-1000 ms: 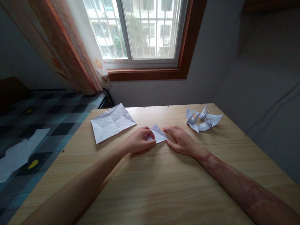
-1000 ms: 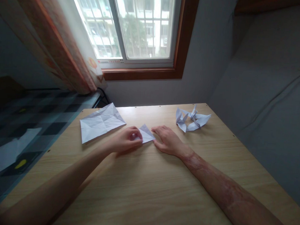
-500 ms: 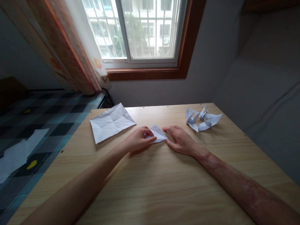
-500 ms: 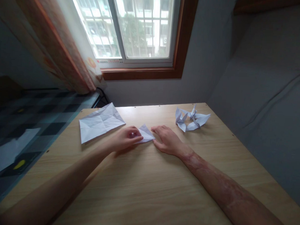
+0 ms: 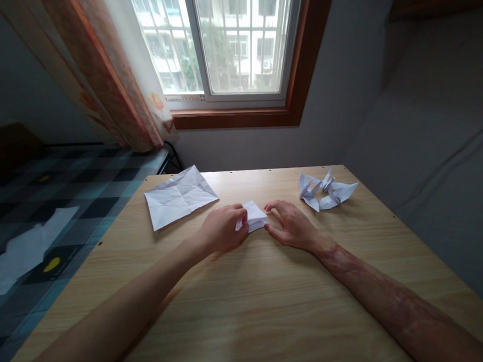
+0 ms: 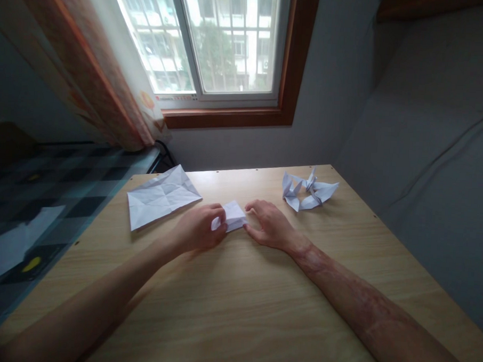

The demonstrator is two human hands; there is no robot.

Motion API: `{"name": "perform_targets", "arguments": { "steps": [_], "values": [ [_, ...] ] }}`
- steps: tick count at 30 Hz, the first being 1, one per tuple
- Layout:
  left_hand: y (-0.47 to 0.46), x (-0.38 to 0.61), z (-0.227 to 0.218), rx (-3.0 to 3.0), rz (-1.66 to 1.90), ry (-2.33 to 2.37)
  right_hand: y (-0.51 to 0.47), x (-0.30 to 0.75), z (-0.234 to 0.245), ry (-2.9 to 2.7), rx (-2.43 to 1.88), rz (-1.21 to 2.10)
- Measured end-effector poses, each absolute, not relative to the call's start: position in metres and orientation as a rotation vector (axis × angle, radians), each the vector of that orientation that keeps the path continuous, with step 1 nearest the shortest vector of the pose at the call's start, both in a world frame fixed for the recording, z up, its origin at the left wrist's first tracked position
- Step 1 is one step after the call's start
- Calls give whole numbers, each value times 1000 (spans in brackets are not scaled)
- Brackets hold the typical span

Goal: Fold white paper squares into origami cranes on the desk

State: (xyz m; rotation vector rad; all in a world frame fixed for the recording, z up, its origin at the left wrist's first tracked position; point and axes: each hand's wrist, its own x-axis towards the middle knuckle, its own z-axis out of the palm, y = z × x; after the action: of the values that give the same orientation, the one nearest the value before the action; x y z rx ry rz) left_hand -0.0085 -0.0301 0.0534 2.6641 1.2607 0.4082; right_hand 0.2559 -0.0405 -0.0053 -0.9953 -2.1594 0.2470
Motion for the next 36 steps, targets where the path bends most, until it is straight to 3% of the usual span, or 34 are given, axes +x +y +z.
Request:
{"name": "perform_targets", "arguments": {
  "steps": [18,36],
  "values": [
    [-21,-15,51,2456,585,1419,-53,244,4,-2559,-760,166],
    [-12,-26,85,2386,207,1753,-63,233,11,-2613,-790,66]
  ]
}}
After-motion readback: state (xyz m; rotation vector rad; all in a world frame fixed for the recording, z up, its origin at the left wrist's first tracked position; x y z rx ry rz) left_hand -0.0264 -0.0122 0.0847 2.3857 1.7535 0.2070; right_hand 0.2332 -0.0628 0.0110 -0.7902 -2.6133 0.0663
